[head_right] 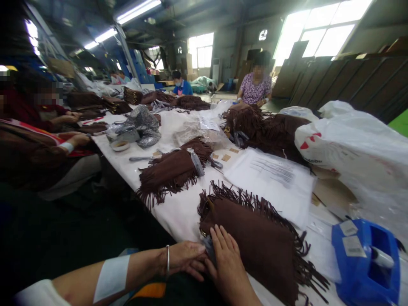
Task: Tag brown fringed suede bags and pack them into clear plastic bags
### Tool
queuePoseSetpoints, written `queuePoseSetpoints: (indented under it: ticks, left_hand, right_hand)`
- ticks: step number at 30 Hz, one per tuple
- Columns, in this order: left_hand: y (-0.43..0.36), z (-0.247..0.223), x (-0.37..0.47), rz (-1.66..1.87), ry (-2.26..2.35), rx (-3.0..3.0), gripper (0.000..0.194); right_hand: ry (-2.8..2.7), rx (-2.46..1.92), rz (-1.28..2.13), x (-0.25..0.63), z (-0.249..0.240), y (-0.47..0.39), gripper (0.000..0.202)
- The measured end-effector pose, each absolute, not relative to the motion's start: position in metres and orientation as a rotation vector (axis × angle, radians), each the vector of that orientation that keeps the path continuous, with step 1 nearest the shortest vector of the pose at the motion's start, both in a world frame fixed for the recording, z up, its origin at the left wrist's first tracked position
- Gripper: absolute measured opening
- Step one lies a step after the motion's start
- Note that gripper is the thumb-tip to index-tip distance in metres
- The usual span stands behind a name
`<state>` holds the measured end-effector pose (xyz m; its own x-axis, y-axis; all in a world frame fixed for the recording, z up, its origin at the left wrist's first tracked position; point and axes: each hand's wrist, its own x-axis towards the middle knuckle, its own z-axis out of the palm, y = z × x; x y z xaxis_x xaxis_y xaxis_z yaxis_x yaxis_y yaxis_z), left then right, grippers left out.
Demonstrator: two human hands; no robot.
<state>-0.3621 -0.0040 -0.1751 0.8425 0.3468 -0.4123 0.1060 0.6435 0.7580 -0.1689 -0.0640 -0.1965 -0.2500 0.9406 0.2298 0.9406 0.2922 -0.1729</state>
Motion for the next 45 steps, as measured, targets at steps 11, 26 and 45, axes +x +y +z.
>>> queuePoseSetpoints:
  ticks: [11, 26, 45]
  left_hand:
    - [0.026, -0.163, -0.374, 0.105, 0.604, 1.156, 0.052]
    - [0.182, -0.145, -0.319, 0.510, 1.210, 1.977, 0.020]
    - [0.034, -0.183, -0.469, 0.382, 1.272, 0.814, 0.051]
  right_hand:
    - [-2.374, -1.657, 0.212, -0.144, -0.190, -0.047, 0.062]
    - [-2.239, -1.654, 0.104, -0.145, -0.204, -0.054, 0.065]
    - [-1.996, -1.660, 0.298, -0.151, -0.195, -0.047, 0.060]
